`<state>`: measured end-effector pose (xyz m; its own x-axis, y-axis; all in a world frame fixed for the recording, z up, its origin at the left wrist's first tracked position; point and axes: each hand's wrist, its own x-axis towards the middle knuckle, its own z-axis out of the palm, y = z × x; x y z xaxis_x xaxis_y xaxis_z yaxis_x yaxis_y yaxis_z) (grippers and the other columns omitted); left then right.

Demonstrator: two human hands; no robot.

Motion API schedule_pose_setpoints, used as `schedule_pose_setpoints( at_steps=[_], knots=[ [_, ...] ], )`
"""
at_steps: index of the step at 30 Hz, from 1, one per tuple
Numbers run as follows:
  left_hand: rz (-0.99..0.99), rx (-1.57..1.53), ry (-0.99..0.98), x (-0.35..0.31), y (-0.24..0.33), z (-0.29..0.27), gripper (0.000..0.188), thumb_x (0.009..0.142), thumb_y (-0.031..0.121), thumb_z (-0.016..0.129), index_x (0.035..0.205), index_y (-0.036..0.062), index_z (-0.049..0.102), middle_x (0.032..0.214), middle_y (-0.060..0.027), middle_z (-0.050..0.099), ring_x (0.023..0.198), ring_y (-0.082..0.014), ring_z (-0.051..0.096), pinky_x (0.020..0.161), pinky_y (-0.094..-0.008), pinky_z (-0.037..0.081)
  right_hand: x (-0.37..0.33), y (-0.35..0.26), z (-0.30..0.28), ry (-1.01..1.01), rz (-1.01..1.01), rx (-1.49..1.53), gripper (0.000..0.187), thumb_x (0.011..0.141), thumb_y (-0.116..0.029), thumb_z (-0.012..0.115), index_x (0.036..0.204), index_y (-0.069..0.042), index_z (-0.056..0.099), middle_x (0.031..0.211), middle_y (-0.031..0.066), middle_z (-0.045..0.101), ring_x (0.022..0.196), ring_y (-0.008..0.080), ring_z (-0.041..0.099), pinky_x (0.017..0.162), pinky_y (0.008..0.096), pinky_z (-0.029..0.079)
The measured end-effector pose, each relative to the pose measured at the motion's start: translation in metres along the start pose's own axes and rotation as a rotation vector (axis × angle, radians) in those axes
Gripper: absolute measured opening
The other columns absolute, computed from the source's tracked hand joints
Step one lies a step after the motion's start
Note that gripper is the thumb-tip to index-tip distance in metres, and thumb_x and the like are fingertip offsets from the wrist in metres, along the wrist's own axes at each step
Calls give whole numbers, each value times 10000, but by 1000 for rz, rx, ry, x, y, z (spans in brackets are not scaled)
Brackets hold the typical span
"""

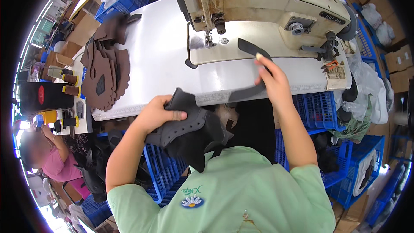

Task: Stitching leather shoe upper components using an industrial sewing machine.

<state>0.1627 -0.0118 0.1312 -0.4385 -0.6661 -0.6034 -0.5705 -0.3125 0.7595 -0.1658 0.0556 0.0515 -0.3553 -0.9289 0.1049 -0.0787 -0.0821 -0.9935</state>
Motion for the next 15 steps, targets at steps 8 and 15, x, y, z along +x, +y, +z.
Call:
schedule_pose_setpoints(
  at_steps=[8,15],
  knots=[
    [-28,-46,162,-30,-19,-23,432,650,102,871,1025,-14,691,911,-56,705,812,-148,654,800,-310,535,28,39,152,-406,203,46,324,930,-40,533,1235,-11,636,932,79,672,646,161,639,631,305,528],
    [148,-133,171,12,25,-58,488,738,216,858,1096,-61,674,953,-108,718,825,-166,683,792,-304,551,23,9,101,-288,-46,-181,300,908,-43,572,1174,-53,709,931,45,704,624,90,582,569,254,477]
  ],
)
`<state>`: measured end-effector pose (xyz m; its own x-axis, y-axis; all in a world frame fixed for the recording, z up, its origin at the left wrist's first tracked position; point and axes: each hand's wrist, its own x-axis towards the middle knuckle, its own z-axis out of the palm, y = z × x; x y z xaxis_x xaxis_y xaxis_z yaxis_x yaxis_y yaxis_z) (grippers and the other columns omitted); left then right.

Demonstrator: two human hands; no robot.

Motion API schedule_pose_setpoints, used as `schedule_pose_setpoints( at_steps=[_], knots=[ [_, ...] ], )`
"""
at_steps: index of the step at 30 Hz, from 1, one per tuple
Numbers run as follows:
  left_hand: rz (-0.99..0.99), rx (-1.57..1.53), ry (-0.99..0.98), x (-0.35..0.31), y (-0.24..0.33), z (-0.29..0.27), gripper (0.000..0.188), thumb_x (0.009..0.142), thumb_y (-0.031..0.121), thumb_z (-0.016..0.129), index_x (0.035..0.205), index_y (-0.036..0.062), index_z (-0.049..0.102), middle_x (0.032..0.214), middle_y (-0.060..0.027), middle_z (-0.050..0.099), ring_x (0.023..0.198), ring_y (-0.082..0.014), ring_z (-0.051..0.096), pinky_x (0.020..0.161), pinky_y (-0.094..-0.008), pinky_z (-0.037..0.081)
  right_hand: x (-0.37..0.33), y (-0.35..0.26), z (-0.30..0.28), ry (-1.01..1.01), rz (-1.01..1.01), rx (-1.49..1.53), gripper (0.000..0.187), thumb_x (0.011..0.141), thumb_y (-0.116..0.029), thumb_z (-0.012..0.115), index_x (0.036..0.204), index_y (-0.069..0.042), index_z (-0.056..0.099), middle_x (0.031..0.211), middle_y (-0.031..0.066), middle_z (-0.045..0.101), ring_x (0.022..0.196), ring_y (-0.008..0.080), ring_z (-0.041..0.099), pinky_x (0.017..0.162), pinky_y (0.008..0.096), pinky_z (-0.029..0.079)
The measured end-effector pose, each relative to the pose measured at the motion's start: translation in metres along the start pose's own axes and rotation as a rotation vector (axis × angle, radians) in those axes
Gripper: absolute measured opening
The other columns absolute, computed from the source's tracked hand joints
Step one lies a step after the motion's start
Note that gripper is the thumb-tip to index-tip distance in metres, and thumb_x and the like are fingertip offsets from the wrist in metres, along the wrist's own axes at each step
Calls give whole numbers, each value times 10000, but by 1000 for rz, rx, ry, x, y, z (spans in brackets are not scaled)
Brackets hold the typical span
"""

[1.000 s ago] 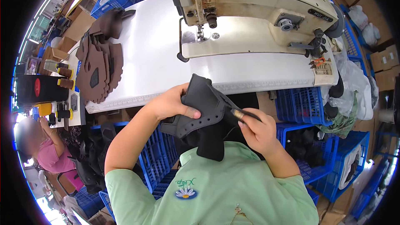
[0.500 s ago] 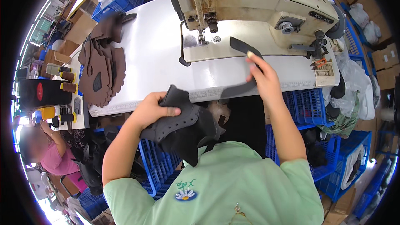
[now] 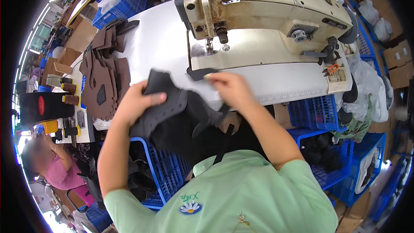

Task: Stitching leather shoe upper components using an industrial sewing machine.

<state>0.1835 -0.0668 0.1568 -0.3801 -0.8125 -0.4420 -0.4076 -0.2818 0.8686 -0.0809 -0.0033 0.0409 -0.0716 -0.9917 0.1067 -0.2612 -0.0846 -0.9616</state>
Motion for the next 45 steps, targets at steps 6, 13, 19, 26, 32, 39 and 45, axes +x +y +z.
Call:
schedule_pose_setpoints(
  at_steps=[6,13,19,26,32,39,45],
  knots=[
    [-188,298,-134,121,20,25,552,771,294,839,1152,-64,665,980,-141,716,802,-187,684,778,-296,543,-45,-52,-95,354,204,236,363,905,18,548,1256,16,642,1012,121,716,553,70,521,527,215,454],
    [-129,753,-175,162,20,33,583,722,408,863,1083,-29,726,929,-127,734,792,-208,688,775,-336,542,-11,-52,-59,323,172,331,400,944,13,575,1344,10,579,1104,146,708,710,99,619,658,238,521],
    [-148,693,-201,156,23,34,576,716,386,859,1070,-44,716,927,-139,730,797,-213,692,778,-331,541,-12,-60,-62,315,-79,74,303,861,0,642,1160,5,691,915,184,728,831,274,728,781,351,540],
    [-85,661,-221,147,19,34,566,742,372,846,1081,-59,704,904,-133,721,776,-200,678,737,-334,531,11,-29,-31,29,-224,-657,268,834,-67,638,1082,15,697,757,134,657,911,287,635,772,480,466],
    [218,940,-100,137,22,41,504,831,382,771,1102,-21,635,990,-206,703,927,-312,687,841,-390,516,-24,-14,-6,72,-282,-852,380,832,-94,645,1193,24,636,822,64,612,812,225,582,709,372,478],
    [94,879,-200,161,35,57,479,829,292,750,1156,-45,653,1011,-199,714,924,-304,693,841,-377,522,-35,-9,-2,109,-134,-600,456,861,-109,648,1271,70,555,855,118,605,803,307,581,716,418,505],
    [117,766,-103,167,17,56,491,797,341,789,1087,-41,685,946,-178,722,855,-282,697,795,-366,519,-5,-13,-28,52,224,-225,268,816,-305,737,923,-59,738,717,172,680,653,330,660,674,428,533]
  ],
)
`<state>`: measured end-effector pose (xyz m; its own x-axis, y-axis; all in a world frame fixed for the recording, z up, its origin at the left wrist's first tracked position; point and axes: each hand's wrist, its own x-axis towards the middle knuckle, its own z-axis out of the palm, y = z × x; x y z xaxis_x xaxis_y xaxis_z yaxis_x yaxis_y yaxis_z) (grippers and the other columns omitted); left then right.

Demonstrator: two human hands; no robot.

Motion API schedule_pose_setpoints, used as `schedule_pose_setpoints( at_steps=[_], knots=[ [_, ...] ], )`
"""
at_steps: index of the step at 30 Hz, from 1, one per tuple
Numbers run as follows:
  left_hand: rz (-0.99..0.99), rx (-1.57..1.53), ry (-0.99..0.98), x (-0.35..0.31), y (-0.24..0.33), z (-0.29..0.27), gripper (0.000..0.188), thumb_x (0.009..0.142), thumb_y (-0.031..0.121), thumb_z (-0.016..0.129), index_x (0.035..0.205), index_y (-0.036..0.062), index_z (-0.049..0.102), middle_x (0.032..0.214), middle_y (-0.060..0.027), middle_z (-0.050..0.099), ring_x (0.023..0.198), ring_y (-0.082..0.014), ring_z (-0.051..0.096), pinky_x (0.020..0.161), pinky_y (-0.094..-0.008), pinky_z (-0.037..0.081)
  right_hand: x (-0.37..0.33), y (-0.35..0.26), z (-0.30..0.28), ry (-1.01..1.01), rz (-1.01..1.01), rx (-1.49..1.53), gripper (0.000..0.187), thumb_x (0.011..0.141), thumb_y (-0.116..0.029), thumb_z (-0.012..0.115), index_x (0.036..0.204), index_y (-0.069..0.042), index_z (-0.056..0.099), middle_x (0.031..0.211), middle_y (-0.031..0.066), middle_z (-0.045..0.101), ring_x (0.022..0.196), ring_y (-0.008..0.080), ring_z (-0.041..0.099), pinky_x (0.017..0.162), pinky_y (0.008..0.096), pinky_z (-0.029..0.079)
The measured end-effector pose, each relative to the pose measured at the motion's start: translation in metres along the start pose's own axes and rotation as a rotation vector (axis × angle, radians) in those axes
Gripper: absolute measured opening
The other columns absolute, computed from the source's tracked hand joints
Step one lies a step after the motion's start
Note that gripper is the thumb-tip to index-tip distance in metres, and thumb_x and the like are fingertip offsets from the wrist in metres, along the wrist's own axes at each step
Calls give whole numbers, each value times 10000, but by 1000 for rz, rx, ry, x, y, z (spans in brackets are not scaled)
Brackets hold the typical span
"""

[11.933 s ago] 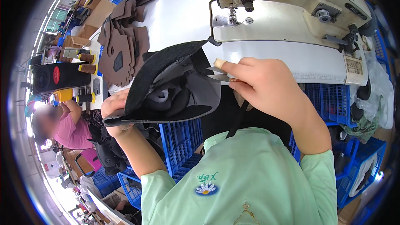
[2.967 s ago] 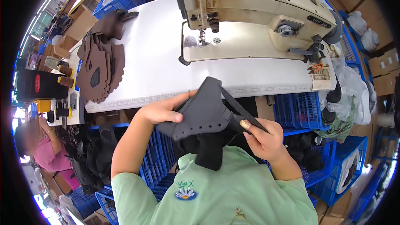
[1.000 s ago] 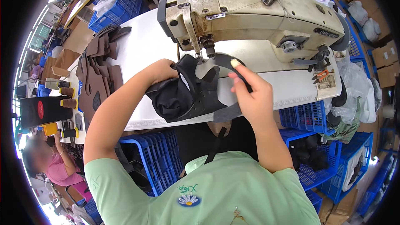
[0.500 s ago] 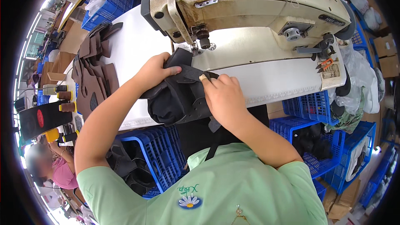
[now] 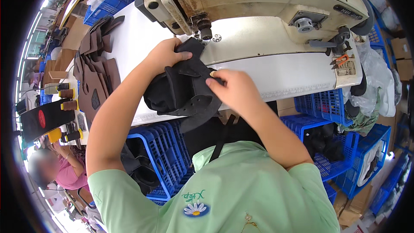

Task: Stitching leather shoe upper components using an industrial sewing machine.

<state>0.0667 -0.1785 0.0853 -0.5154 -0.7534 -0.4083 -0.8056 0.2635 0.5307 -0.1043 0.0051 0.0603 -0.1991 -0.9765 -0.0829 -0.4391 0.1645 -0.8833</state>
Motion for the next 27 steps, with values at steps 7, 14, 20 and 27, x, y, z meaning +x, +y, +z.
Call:
schedule_pose_setpoints(
  at_steps=[7,14,20,27],
  knots=[
    [-18,126,38,8,-1,4,531,794,446,767,1020,-31,711,894,-175,722,831,-294,698,777,-374,515,39,5,-2,-150,81,-32,270,781,-196,793,927,-21,647,702,82,618,629,188,603,622,339,476],
    [-74,210,43,14,-2,11,587,826,550,691,963,-20,724,873,-191,718,831,-321,699,782,-393,518,23,19,-8,-82,126,116,371,758,-103,736,1094,-52,589,875,147,678,843,319,678,740,401,513],
    [-111,338,59,14,0,13,626,847,599,644,919,-17,730,865,-200,717,822,-340,696,779,-410,522,40,13,-18,-252,40,68,394,782,-25,662,1162,-33,560,998,110,613,684,182,668,634,327,525],
    [-133,367,74,9,1,17,658,857,624,616,836,-23,729,816,-214,702,805,-356,691,763,-434,521,60,-2,-13,-332,162,-11,266,765,-63,648,1025,-17,621,860,113,673,679,210,669,620,337,537]
  ],
)
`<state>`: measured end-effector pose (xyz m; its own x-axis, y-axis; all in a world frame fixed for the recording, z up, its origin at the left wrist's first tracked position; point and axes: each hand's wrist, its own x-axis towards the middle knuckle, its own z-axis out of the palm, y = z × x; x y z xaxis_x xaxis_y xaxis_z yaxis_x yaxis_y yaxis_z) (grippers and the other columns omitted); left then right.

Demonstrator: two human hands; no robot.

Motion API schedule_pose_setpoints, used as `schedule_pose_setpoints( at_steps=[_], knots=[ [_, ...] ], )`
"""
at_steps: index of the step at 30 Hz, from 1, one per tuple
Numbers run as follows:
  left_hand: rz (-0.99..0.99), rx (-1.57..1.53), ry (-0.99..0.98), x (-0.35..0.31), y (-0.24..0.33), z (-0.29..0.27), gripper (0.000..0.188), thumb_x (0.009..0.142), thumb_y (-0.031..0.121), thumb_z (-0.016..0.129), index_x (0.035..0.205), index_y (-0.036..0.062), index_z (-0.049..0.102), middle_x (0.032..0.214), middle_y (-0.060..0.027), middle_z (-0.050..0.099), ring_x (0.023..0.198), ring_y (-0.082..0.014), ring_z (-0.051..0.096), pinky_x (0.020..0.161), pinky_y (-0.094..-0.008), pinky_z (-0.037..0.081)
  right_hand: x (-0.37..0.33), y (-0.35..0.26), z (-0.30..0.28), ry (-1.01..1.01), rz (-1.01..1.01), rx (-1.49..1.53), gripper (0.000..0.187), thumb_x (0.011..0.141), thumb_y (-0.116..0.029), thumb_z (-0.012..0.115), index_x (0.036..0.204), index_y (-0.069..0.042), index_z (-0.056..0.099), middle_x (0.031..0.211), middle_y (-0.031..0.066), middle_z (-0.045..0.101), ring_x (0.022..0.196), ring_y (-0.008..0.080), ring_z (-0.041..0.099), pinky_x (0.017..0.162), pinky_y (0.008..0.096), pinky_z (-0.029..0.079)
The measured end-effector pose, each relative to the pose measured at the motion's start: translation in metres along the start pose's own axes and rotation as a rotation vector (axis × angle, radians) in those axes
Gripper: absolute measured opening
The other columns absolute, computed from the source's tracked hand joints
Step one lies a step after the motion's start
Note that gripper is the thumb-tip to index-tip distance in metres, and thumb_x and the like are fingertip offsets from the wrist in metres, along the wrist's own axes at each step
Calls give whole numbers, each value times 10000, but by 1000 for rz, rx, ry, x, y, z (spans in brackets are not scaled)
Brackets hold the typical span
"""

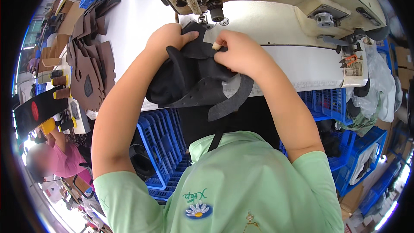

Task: Stitching leather shoe upper components using an industrial sewing machine.

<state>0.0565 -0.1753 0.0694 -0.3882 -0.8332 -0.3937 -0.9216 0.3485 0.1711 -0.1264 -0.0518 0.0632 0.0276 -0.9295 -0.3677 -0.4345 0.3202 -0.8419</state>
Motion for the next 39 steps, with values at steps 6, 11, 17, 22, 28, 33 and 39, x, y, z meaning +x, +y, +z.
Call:
schedule_pose_setpoints(
  at_steps=[6,11,17,22,28,33,39],
  knots=[
    [-34,-53,7,-11,-2,6,679,872,627,584,840,-34,734,826,-226,703,807,-368,691,771,-448,522,-10,2,9,144,-173,-193,214,718,-179,701,873,-37,657,844,178,685,841,374,667,742,447,525],
    [-32,0,-1,8,-2,2,709,867,651,573,839,-39,739,843,-236,704,823,-371,693,783,-444,523,-2,-5,5,210,-214,-334,236,712,-219,714,870,-47,680,855,173,700,857,367,677,766,446,536],
    [-61,34,7,9,3,0,713,862,659,583,864,-36,743,855,-231,708,840,-365,696,792,-435,525,16,-7,-5,184,-161,-367,302,703,-223,740,930,-28,703,857,180,702,833,331,687,776,398,533],
    [-75,54,19,10,5,-1,691,867,641,588,898,-31,744,887,-227,714,857,-358,698,799,-421,527,33,-9,-9,269,-229,-399,309,696,-222,745,958,-58,727,865,165,708,835,316,690,789,388,539],
    [-56,48,72,15,3,3,668,872,623,589,904,-26,742,883,-226,713,847,-349,700,790,-419,530,41,-6,-13,173,-181,-501,262,691,-243,759,904,-90,759,853,152,715,827,297,692,778,380,538],
    [-63,22,49,13,4,2,669,876,625,581,902,-25,739,873,-218,712,838,-347,700,781,-418,531,46,-3,-16,144,-226,-416,229,732,-212,766,921,-84,768,854,136,727,799,270,695,758,355,531],
    [-60,15,51,13,4,3,673,882,629,569,918,-21,742,869,-212,713,837,-348,700,783,-416,533,52,-2,-20,109,-182,-319,215,692,-214,804,872,-97,786,823,134,734,791,270,712,766,366,561]
  ],
)
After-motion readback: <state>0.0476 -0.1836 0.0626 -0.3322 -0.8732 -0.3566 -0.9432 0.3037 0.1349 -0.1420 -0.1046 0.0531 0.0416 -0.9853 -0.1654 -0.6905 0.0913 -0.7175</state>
